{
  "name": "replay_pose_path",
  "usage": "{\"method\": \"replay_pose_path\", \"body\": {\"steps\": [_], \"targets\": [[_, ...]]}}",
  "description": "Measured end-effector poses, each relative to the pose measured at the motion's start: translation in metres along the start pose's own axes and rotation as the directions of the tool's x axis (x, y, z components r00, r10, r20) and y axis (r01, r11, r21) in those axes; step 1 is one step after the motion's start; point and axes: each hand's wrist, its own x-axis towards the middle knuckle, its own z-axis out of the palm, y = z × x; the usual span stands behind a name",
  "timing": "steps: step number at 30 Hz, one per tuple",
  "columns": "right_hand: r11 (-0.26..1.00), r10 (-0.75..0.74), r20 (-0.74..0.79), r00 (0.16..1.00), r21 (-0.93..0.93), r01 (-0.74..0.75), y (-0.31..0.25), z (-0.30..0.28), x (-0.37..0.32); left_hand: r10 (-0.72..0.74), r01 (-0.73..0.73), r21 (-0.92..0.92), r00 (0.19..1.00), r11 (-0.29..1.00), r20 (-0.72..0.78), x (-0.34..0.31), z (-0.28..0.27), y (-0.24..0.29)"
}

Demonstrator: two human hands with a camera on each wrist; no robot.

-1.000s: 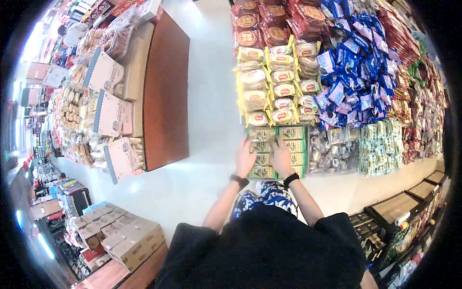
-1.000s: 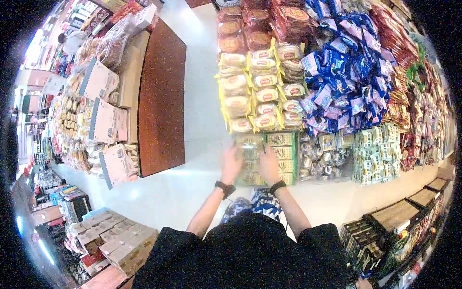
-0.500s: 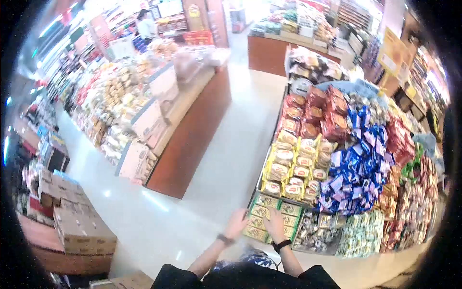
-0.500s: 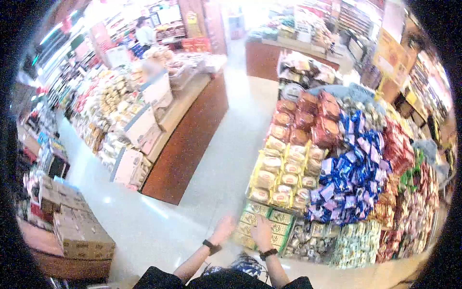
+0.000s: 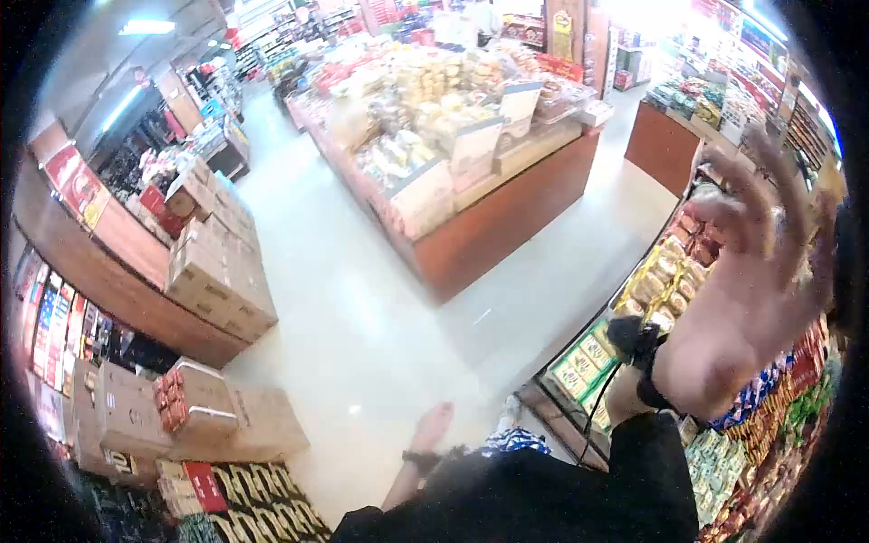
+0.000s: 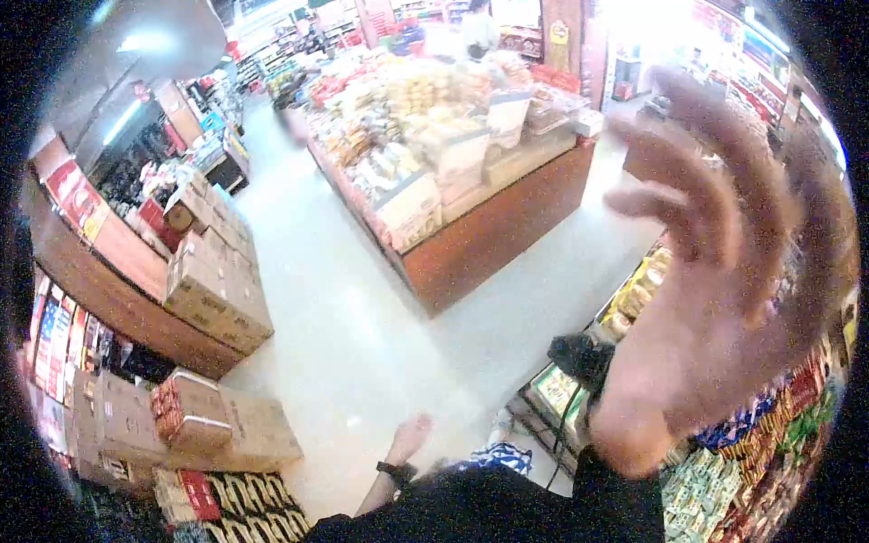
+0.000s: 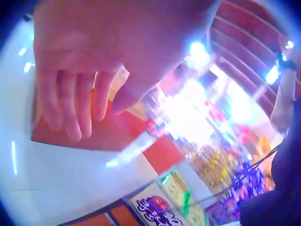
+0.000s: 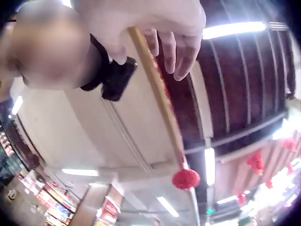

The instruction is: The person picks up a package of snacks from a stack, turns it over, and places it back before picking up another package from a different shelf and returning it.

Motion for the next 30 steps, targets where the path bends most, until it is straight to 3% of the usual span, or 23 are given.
{"method": "replay_pose_path", "body": {"steps": [3, 6, 7, 8, 10, 11, 12, 14, 16, 18, 19, 21, 23, 24, 30], "targets": [[0.962, -0.228, 0.065, 0.972, 0.171, 0.214, -0.056, 0.05, 0.022, -0.213, 0.194, -0.265, 0.976, 0.944, -0.043, -0.085, -0.038, -0.008], [0.896, -0.341, 0.084, 0.936, 0.332, 0.296, -0.108, 0.096, 0.033, -0.361, 0.274, -0.373, 0.914, 0.886, -0.186, -0.151, -0.034, -0.061], [0.869, -0.371, 0.067, 0.926, 0.377, 0.321, -0.125, 0.11, 0.033, -0.178, 0.001, -0.411, 0.903, 0.912, -0.391, -0.172, -0.008, -0.107], [0.843, -0.394, 0.057, 0.917, 0.421, 0.336, -0.14, 0.123, 0.033, -0.291, 0.197, -0.286, 0.895, 0.938, -0.339, -0.189, -0.009, -0.12], [0.778, -0.436, 0.035, 0.899, 0.518, 0.357, -0.171, 0.152, 0.032, -0.341, 0.275, -0.217, 0.857, 0.936, -0.385, -0.234, -0.022, -0.112], [0.746, -0.441, 0.026, 0.897, 0.566, 0.35, -0.181, 0.165, 0.032, -0.366, 0.316, -0.186, 0.837, 0.93, -0.408, -0.257, -0.031, -0.104], [0.715, -0.45, 0.023, 0.893, 0.607, 0.346, -0.194, 0.177, 0.032, -0.422, -0.04, -0.663, 0.743, 0.747, -0.52, -0.27, 0.01, -0.155], [0.649, -0.473, 0.005, 0.881, 0.679, 0.344, -0.221, 0.202, 0.034, -0.554, 0.063, -0.736, 0.703, 0.674, -0.447, -0.297, 0.019, -0.184], [0.59, -0.48, -0.006, 0.877, 0.737, 0.328, -0.246, 0.222, 0.033, -0.639, 0.114, -0.781, 0.652, 0.614, -0.408, -0.315, 0.03, -0.192], [0.523, -0.484, -0.017, 0.875, 0.796, 0.306, -0.275, 0.244, 0.035, -0.721, 0.114, -0.817, 0.549, 0.565, -0.422, -0.344, 0.035, -0.198], [0.471, -0.486, -0.034, 0.873, 0.831, 0.295, -0.291, 0.255, 0.033, -0.665, 0.11, -0.736, 0.531, 0.668, -0.525, -0.35, 0.048, -0.221], [0.335, -0.489, -0.076, 0.869, 0.904, 0.267, -0.321, 0.276, 0.028, -0.587, 0.152, -0.584, 0.418, 0.798, -0.693, -0.364, 0.089, -0.245], [0.198, -0.495, -0.101, 0.863, 0.954, 0.225, -0.35, 0.294, 0.019, -0.693, 0.182, -0.675, 0.302, 0.716, -0.654, -0.391, 0.08, -0.216], [0.145, -0.49, -0.11, 0.864, 0.968, 0.206, -0.363, 0.305, 0.016, -0.723, 0.191, -0.702, 0.288, 0.686, -0.628, -0.404, 0.064, -0.205], [-0.163, -0.452, -0.057, 0.89, 0.986, -0.019, -0.44, 0.383, -0.018, -0.778, 0.32, -0.726, 0.06, 0.609, -0.625, -0.458, 0.068, -0.213]]}}
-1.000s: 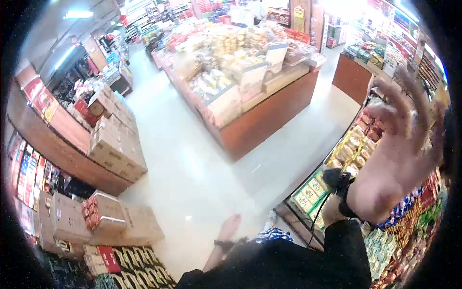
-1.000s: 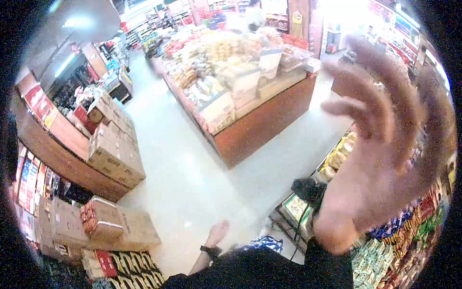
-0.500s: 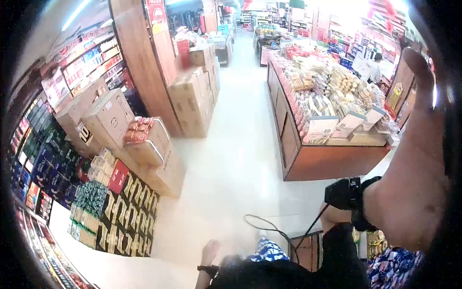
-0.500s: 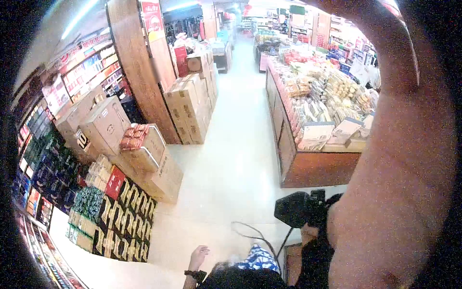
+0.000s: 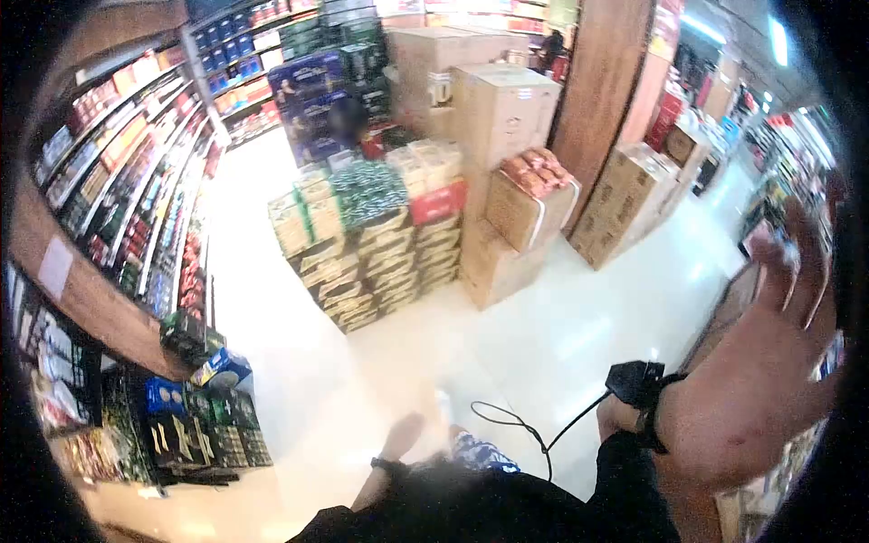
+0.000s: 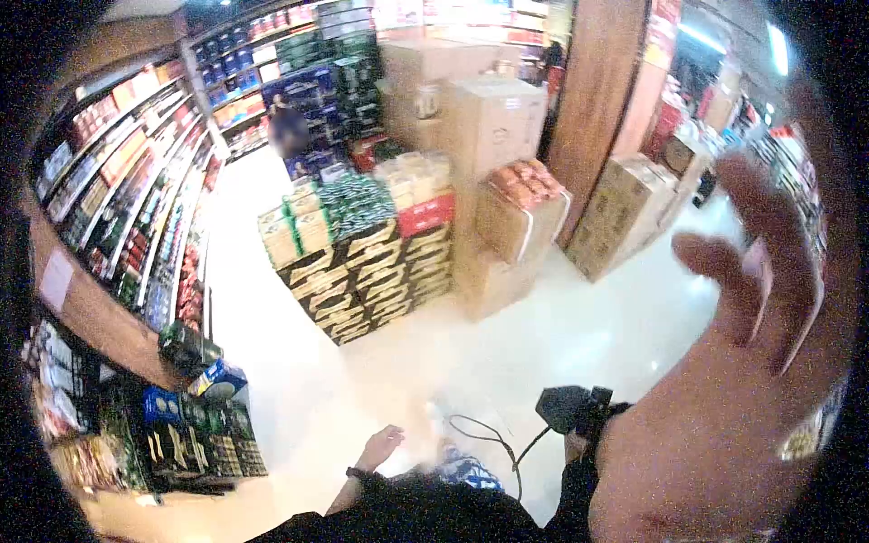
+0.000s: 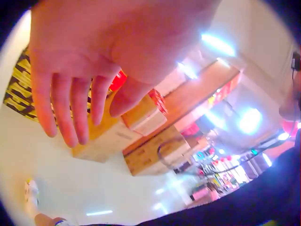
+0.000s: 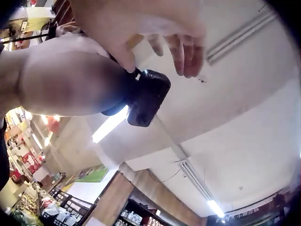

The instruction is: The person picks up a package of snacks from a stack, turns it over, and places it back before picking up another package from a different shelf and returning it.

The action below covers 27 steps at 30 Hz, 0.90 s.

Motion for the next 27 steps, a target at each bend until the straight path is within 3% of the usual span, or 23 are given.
{"method": "replay_pose_path", "body": {"steps": [2, 5, 6, 9, 12, 15, 16, 17, 19, 20, 23, 24, 26, 27], "targets": [[0.984, 0.104, 0.019, 0.994, 0.142, -0.106, 0.031, 0.027, -0.011, -0.054, 0.055, 0.021, 0.998, 0.998, -0.031, 0.009, -0.02, 0.0], [0.838, 0.392, 0.176, 0.903, 0.336, -0.429, 0.084, 0.076, -0.035, -0.062, 0.032, -0.214, 0.989, 0.976, -0.132, 0.033, -0.03, -0.037], [0.741, 0.48, 0.284, 0.83, 0.375, -0.557, 0.103, 0.096, -0.044, -0.122, 0.024, -0.471, 0.976, 0.882, -0.179, 0.039, -0.04, -0.031], [0.454, 0.668, 0.525, 0.527, 0.274, -0.848, 0.157, 0.169, -0.095, -0.252, 0.215, -0.263, 0.961, 0.941, -0.115, 0.074, -0.089, -0.004], [0.244, 0.684, 0.644, 0.344, 0.243, -0.939, 0.196, 0.228, -0.152, -0.145, 0.122, -0.164, 0.98, 0.979, -0.137, 0.108, -0.112, -0.019], [-0.031, 0.607, 0.767, 0.205, 0.281, -0.959, 0.221, 0.289, -0.216, -0.223, 0.211, -0.081, 0.954, 0.974, -0.199, 0.145, -0.132, -0.036], [-0.059, 0.59, 0.788, 0.177, 0.26, -0.964, 0.228, 0.307, -0.228, -0.116, 0.128, 0.035, 0.965, 0.991, -0.237, 0.152, -0.143, -0.034], [-0.089, 0.572, 0.807, 0.145, 0.236, -0.968, 0.232, 0.324, -0.238, -0.157, 0.167, 0.027, 0.961, 0.986, -0.227, 0.164, -0.163, -0.014], [-0.087, 0.537, 0.835, 0.118, 0.194, -0.977, 0.246, 0.352, -0.249, -0.466, 0.459, -0.098, 0.882, 0.883, -0.072, 0.184, -0.209, 0.044], [-0.061, 0.522, 0.844, 0.122, 0.18, -0.982, 0.254, 0.366, -0.252, -0.315, 0.292, -0.13, 0.921, 0.948, -0.228, 0.185, -0.199, 0.015], [-0.008, 0.478, 0.874, 0.088, 0.104, -0.995, 0.284, 0.407, -0.249, -0.425, 0.325, -0.356, 0.869, 0.876, -0.253, 0.211, -0.219, 0.014], [0.005, 0.472, 0.879, 0.068, 0.074, -0.997, 0.293, 0.421, -0.248, -0.413, 0.342, -0.269, 0.866, 0.9, -0.283, 0.216, -0.225, 0.014], [0.084, 0.517, 0.848, 0.12, 0.089, -0.992, 0.314, 0.461, -0.284, -0.317, 0.316, -0.057, 0.891, 0.947, -0.325, 0.253, -0.247, 0.007], [0.126, 0.563, 0.813, 0.149, 0.094, -0.988, 0.331, 0.48, -0.295, -0.181, 0.19, -0.006, 0.923, 0.982, -0.338, 0.271, -0.246, -0.023]]}}
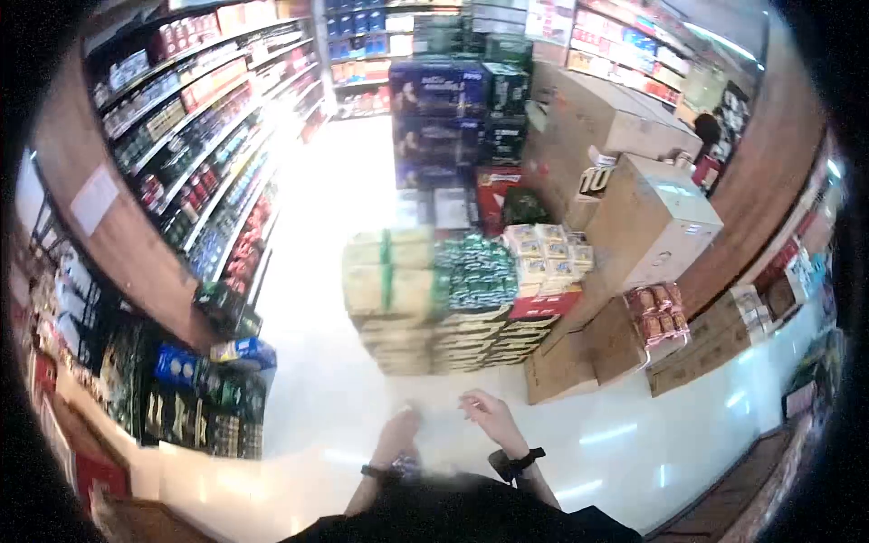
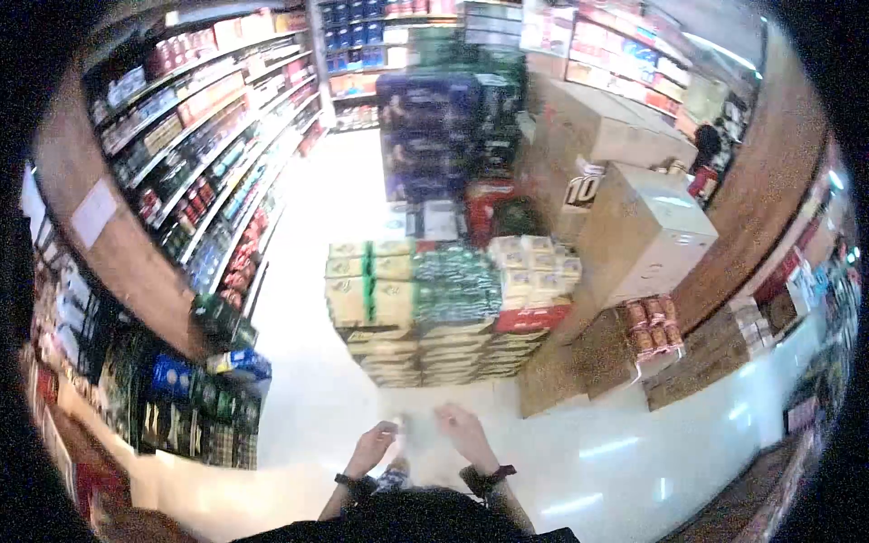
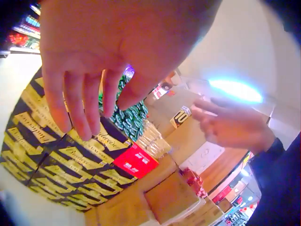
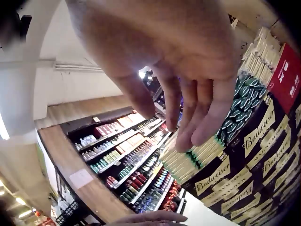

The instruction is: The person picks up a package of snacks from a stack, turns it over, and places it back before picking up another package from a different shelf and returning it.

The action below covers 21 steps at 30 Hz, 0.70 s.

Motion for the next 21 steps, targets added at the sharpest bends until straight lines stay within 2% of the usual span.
{"method": "replay_pose_path", "body": {"steps": [2, 3, 5, 6, 8, 9, 11, 13, 14, 15, 16, 18, 19, 20, 21], "targets": [[0.995, -0.058, -0.007, 0.998, 0.083, 0.059, -0.005, -0.004, 0.037, 0.0, -0.01, -0.232, 0.999, 0.973, -0.045, 0.036, 0.02, -0.053], [0.988, -0.087, 0.0, 0.996, 0.129, 0.086, -0.006, -0.002, 0.047, -0.028, 0.022, -0.285, 1.0, 0.958, -0.015, 0.051, 0.012, -0.052], [0.997, -0.005, -0.032, 0.999, -0.072, 0.003, -0.012, -0.003, 0.082, -0.084, 0.08, -0.376, 0.996, 0.923, 0.004, 0.096, -0.017, -0.037], [0.984, 0.029, -0.045, 0.999, -0.174, -0.036, -0.019, -0.005, 0.103, -0.082, 0.079, -0.329, 0.997, 0.941, 0.005, 0.116, -0.024, -0.038], [0.979, -0.095, -0.152, 0.984, -0.195, 0.065, -0.028, -0.002, 0.134, -0.041, 0.042, -0.267, 0.999, 0.963, 0.01, 0.152, -0.038, -0.047], [0.973, -0.146, -0.209, 0.967, -0.208, 0.102, -0.033, 0.004, 0.155, 0.033, -0.038, -0.206, 0.999, 0.978, -0.029, 0.181, -0.046, -0.062], [0.996, -0.068, -0.177, 0.982, -0.067, 0.057, -0.036, 0.007, 0.187, 0.122, -0.135, -0.129, 0.987, 0.982, -0.103, 0.209, -0.048, -0.082], [0.994, -0.038, -0.171, 0.984, -0.105, 0.02, -0.029, 0.005, 0.217, 0.16, -0.178, -0.146, 0.979, 0.973, -0.13, 0.227, -0.064, -0.076], [0.976, -0.049, -0.178, 0.983, -0.217, 0.009, -0.021, 0.004, 0.231, 0.157, -0.181, -0.178, 0.978, 0.967, -0.138, 0.237, -0.077, -0.066], [0.946, -0.064, -0.167, 0.984, -0.325, 0.006, -0.01, 0.005, 0.248, -0.052, 0.047, -0.378, 0.999, 0.925, -0.002, 0.241, -0.095, -0.048], [0.958, -0.091, -0.206, 0.974, -0.285, 0.029, -0.003, 0.008, 0.267, -0.01, -0.003, -0.232, 0.999, 0.973, -0.054, 0.254, -0.093, -0.054], [0.981, -0.002, -0.196, 0.981, -0.19, -0.035, 0.0, 0.01, 0.285, 0.088, -0.097, -0.076, 0.989, 0.992, -0.119, 0.259, -0.092, -0.067], [0.982, 0.099, -0.154, 0.983, -0.146, -0.122, -0.034, 0.004, 0.289, 0.052, -0.063, -0.098, 0.993, 0.993, -0.108, 0.262, -0.099, -0.06], [0.982, 0.087, -0.136, 0.987, -0.156, -0.108, -0.022, 0.007, 0.297, 0.017, -0.028, -0.119, 0.995, 0.993, -0.096, 0.266, -0.106, -0.053], [0.982, 0.065, -0.131, 0.989, -0.166, -0.086, -0.006, 0.008, 0.311, -0.105, 0.096, -0.163, 0.994, 0.982, -0.043, 0.274, -0.109, -0.048]]}}
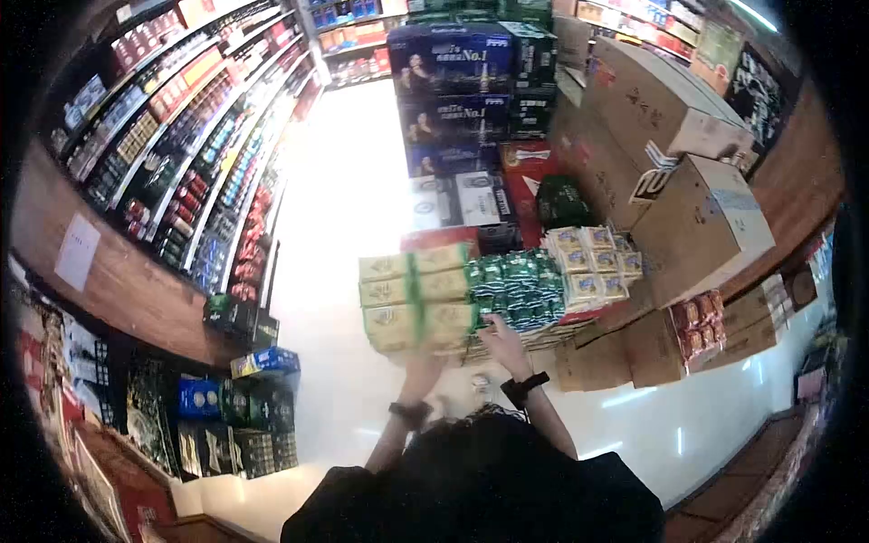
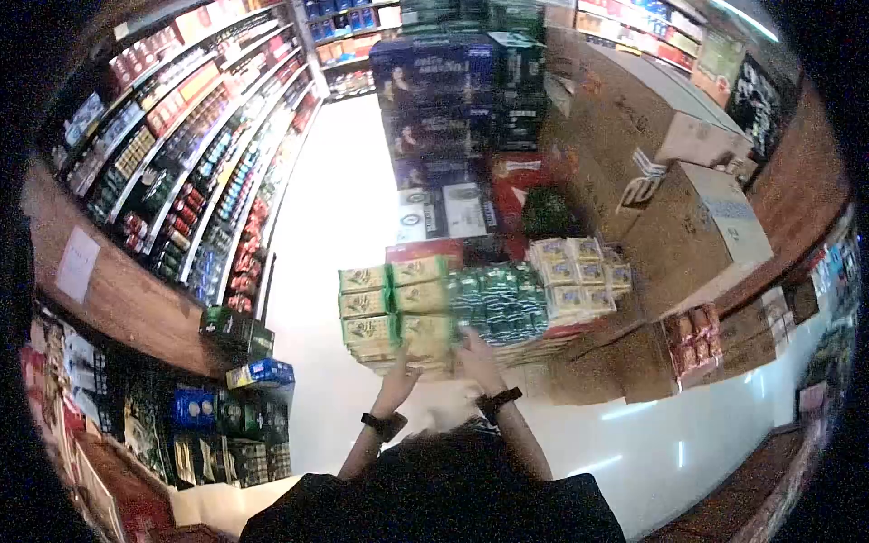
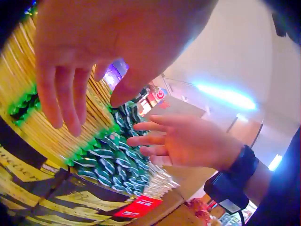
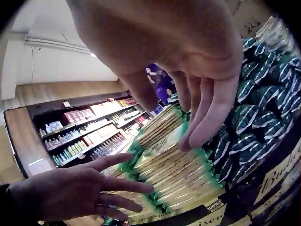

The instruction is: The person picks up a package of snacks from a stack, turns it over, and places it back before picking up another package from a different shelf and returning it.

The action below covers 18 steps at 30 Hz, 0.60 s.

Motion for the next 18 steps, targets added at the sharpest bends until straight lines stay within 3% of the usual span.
{"method": "replay_pose_path", "body": {"steps": [1, 4, 5, 6, 9, 10, 13, 14, 18], "targets": [[1.0, -0.025, -0.009, 1.0, -0.006, 0.025, 0.0, 0.002, 0.013, -0.116, 0.117, -0.037, 0.992, 0.992, 0.04, 0.006, -0.001, -0.001], [0.997, -0.032, 0.03, 0.999, -0.068, 0.034, -0.001, 0.004, 0.031, 0.023, -0.022, 0.005, 0.996, 1.0, -0.086, 0.017, 0.014, -0.034], [0.995, -0.029, 0.047, 0.998, -0.09, 0.034, -0.001, 0.004, 0.036, -0.036, 0.035, -0.021, 0.996, 0.999, -0.077, 0.017, 0.017, -0.037], [0.988, -0.101, 0.007, 0.995, -0.118, 0.101, 0.006, 0.009, 0.041, -0.092, 0.089, -0.046, 0.994, 0.995, -0.067, 0.018, 0.013, -0.025], [1.0, 0.019, 0.062, 0.998, -0.004, -0.019, -0.006, 0.007, 0.049, -0.173, 0.157, -0.192, 0.983, 0.969, -0.066, 0.019, 0.013, 0.001], [0.991, -0.066, -0.007, 0.998, -0.115, 0.064, 0.007, 0.014, 0.056, -0.184, 0.161, -0.254, 0.98, 0.954, -0.072, 0.021, 0.014, 0.008], [0.985, -0.061, -0.005, 0.998, -0.16, 0.06, 0.009, 0.015, 0.064, -0.307, 0.262, -0.274, 0.942, 0.926, -0.138, 0.022, 0.019, 0.022], [0.959, -0.116, -0.006, 0.993, -0.262, 0.11, 0.009, 0.01, 0.063, -0.312, 0.256, -0.292, 0.935, 0.922, -0.167, 0.024, 0.021, 0.023], [0.979, -0.117, 0.051, 0.992, -0.163, 0.124, 0.008, 0.002, 0.06, -0.328, 0.261, -0.298, 0.923, 0.918, -0.2, 0.023, 0.025, 0.022]]}}
